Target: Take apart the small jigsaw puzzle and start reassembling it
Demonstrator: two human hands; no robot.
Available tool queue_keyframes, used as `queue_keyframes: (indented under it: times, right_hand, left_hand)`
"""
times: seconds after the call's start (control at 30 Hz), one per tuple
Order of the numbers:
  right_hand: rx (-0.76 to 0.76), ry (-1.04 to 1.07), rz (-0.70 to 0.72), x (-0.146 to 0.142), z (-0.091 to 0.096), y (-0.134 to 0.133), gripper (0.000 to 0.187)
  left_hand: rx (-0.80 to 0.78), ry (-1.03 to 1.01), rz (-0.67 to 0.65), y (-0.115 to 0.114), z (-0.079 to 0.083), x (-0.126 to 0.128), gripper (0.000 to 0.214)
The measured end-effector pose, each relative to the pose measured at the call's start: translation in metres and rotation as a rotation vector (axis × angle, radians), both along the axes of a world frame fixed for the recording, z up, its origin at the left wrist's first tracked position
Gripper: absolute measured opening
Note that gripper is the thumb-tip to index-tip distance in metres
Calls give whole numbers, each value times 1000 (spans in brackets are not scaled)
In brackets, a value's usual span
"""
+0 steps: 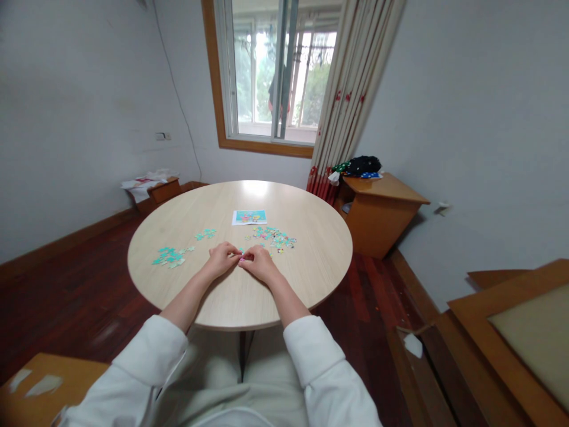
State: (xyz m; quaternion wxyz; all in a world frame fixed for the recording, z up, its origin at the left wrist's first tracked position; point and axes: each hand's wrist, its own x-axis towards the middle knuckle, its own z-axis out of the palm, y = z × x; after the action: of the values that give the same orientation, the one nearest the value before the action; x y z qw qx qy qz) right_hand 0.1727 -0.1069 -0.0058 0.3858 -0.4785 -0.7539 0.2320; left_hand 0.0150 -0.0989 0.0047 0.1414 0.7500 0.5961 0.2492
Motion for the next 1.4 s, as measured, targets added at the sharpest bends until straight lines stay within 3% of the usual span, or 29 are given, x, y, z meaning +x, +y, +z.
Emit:
queue_keyframes:
  times: [0.23,0.57,0.63,0.87,1.1,1.3,1.4]
  right_hand:
    - [19,-53,8,1,0,0,5]
    - [170,-159,52,1,1,-3,20]
    - [187,-92,8,2,2,-1,19]
    - [155,208,-351,20,3,11,23]
    - [117,300,-386,29,1,15,24]
    - [93,364,-430,35,-4,22,26]
    - [75,385,-434,36,-6,23,27]
  left_hand:
    - [33,-24,-9,-2,1,0,16]
    - [20,13,-2,-4,2,3,21]
    - [24,13,-4,-4,3,3,23]
    - [24,78,0,-5,3,3,34]
    - [7,107,-72,-3,1,2,26]
    - [34,-100,94,0,4,1,32]
    - [23,-116,96,1,5,1,31]
